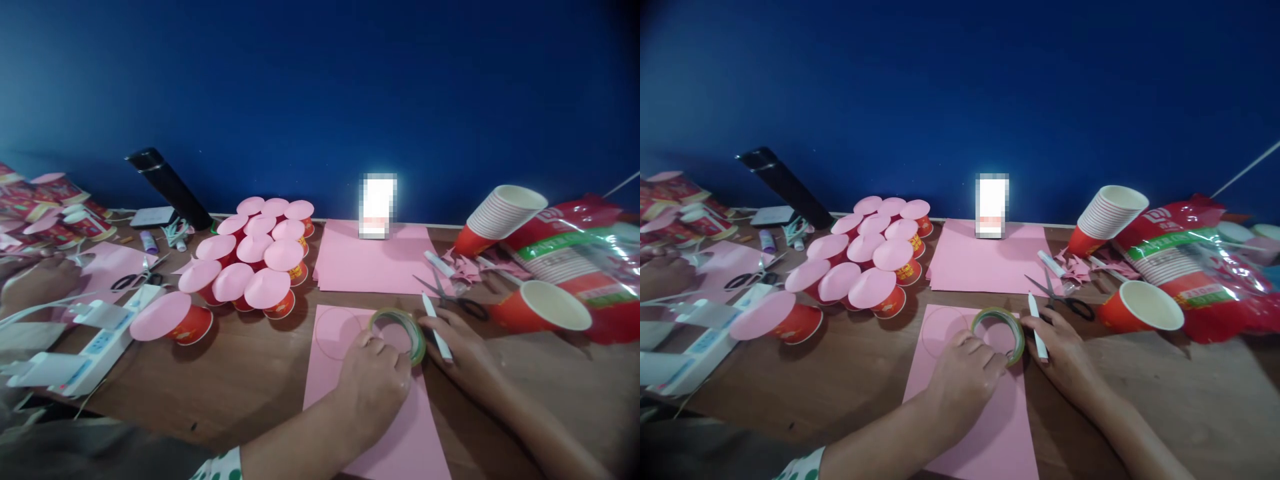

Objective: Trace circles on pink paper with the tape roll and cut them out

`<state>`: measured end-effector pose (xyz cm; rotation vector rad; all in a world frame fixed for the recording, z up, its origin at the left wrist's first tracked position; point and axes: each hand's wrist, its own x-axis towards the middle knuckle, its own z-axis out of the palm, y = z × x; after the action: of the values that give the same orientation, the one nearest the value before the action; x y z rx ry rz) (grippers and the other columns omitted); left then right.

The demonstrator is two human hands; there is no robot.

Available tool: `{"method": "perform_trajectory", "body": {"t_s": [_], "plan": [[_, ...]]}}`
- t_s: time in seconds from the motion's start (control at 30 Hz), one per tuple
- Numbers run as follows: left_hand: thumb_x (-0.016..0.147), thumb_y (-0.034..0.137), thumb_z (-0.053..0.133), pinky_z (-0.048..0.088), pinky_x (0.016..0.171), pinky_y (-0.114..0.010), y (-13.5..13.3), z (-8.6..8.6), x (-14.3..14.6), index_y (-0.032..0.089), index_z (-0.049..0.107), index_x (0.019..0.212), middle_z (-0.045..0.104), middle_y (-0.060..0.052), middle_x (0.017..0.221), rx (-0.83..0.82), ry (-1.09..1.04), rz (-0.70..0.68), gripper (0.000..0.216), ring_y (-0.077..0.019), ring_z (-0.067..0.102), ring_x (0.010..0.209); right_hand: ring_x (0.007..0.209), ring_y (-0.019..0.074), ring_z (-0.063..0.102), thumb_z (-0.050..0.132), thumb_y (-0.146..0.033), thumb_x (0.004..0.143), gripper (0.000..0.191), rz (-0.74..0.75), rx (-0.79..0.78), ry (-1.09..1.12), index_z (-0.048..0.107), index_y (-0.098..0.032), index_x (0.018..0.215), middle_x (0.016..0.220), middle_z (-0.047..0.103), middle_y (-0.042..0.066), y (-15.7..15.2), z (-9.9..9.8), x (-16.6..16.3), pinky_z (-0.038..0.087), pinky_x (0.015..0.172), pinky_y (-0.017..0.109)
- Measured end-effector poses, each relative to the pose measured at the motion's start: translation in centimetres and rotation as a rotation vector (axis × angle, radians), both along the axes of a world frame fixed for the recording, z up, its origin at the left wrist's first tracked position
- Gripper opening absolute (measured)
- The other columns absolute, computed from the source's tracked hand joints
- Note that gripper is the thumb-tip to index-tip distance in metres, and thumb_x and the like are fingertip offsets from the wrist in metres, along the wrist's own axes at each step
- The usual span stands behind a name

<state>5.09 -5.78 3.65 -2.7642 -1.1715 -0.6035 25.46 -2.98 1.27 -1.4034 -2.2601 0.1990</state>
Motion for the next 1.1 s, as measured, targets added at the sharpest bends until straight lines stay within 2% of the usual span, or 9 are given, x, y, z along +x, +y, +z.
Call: {"method": "perform_trajectory", "body": {"t_s": [0.13, 0.3, 0.4, 0.47, 0.53, 0.57, 0.67, 0.83, 1.1], "plan": [[0.076, 0.009, 0.053, 0.039, 0.063, -0.033, 0.1, -0.5, 0.1, 0.016, 0.052, 0.065, 0.055, 0.000, 0.056, 0.028, -0.038, 0.014, 0.013, -0.0152, 0.052, 0.055, 0.101, 0.0246, 0.059, 0.045, -0.018, 0.082, 0.032, 0.030, -0.014, 0.041, 0.058, -0.025, 0.111, 0.107, 0.062, 0.009, -0.4, 1.6, 0.3, 0.052, 0.081, 0.036], [0.074, 0.008, 0.054, 0.035, 0.060, -0.032, 0.0, -1.6, 0.4, 0.015, 0.049, 0.061, 0.052, 0.000, 0.054, 0.075, -0.097, -0.010, 0.015, -0.0140, 0.049, 0.054, 0.110, 0.0296, 0.055, 0.043, -0.022, 0.084, 0.035, 0.029, -0.019, 0.099, 0.055, -0.029, 0.115, 0.117, 0.061, 0.006, -0.6, 6.3, 0.3, 0.048, 0.088, 0.042], [0.073, 0.011, 0.055, 0.035, 0.063, -0.034, -0.1, -1.9, 0.6, 0.015, 0.050, 0.063, 0.052, 0.000, 0.056, 0.069, -0.130, 0.042, 0.012, -0.0146, 0.050, 0.055, 0.103, 0.0272, 0.060, 0.047, -0.027, 0.086, 0.031, -0.056, -0.055, 0.213, 0.056, -0.031, 0.116, 0.104, 0.067, 0.004, 1.0, 8.5, -1.3, 0.051, 0.084, 0.040], [0.073, 0.012, 0.055, 0.034, 0.063, -0.034, -0.2, -1.8, 0.7, 0.015, 0.051, 0.064, 0.052, 0.000, 0.057, 0.079, -0.158, 0.068, 0.010, -0.0146, 0.049, 0.055, 0.092, 0.0256, 0.063, 0.050, -0.030, 0.086, 0.024, -0.092, -0.088, 0.249, 0.060, -0.030, 0.107, 0.097, 0.068, 0.003, 2.8, 9.1, -3.0, 0.053, 0.076, 0.038], [0.073, 0.013, 0.055, 0.032, 0.062, -0.034, -0.3, -1.7, 0.7, 0.015, 0.049, 0.064, 0.051, 0.000, 0.057, 0.085, -0.178, 0.071, 0.011, -0.0144, 0.048, 0.055, 0.069, 0.0211, 0.064, 0.047, -0.033, 0.087, 0.020, -0.069, -0.184, 0.251, 0.063, -0.026, 0.097, 0.076, 0.067, 0.002, 4.6, 9.1, -5.0, 0.052, 0.058, 0.032], [0.073, 0.013, 0.055, 0.031, 0.061, -0.033, -0.3, -1.6, 0.7, 0.015, 0.048, 0.063, 0.050, 0.000, 0.057, 0.084, -0.186, 0.072, 0.013, -0.0143, 0.047, 0.055, 0.065, 0.0195, 0.063, 0.047, -0.034, 0.087, 0.019, -0.034, -0.222, 0.210, 0.062, -0.024, 0.092, 0.072, 0.065, 0.002, 5.5, 9.0, -5.9, 0.051, 0.056, 0.030], [0.074, 0.015, 0.056, 0.027, 0.057, -0.032, -0.4, -1.6, 0.9, 0.016, 0.046, 0.058, 0.046, 0.000, 0.054, 0.080, -0.232, 0.112, 0.018, -0.0141, 0.043, 0.053, 0.059, 0.0156, 0.060, 0.044, -0.031, 0.087, 0.017, 0.085, -0.337, 0.140, 0.055, -0.021, 0.079, 0.067, 0.061, 0.001, 7.3, 8.3, -8.3, 0.047, 0.052, 0.025], [0.074, 0.015, 0.055, 0.023, 0.053, -0.032, -0.5, -1.6, 1.2, 0.015, 0.050, 0.060, 0.047, -0.001, 0.056, 0.045, -0.273, 0.176, 0.015, -0.0154, 0.044, 0.056, 0.055, 0.0142, 0.061, 0.040, -0.031, 0.090, 0.018, 0.214, -0.578, 0.089, 0.049, -0.022, 0.077, 0.063, 0.062, -0.003, 8.3, 7.4, -9.8, 0.045, 0.051, 0.022], [0.074, 0.013, 0.052, 0.023, 0.050, -0.032, -0.2, -1.6, 1.2, 0.016, 0.052, 0.057, 0.047, -0.001, 0.052, 0.033, -0.400, 0.195, 0.018, -0.0149, 0.045, 0.053, 0.053, 0.0160, 0.060, 0.044, -0.024, 0.086, 0.018, 0.300, -0.458, -0.149, 0.059, -0.023, 0.077, 0.063, 0.065, -0.001, 8.6, 6.1, -10.2, 0.043, 0.054, 0.025]]}}
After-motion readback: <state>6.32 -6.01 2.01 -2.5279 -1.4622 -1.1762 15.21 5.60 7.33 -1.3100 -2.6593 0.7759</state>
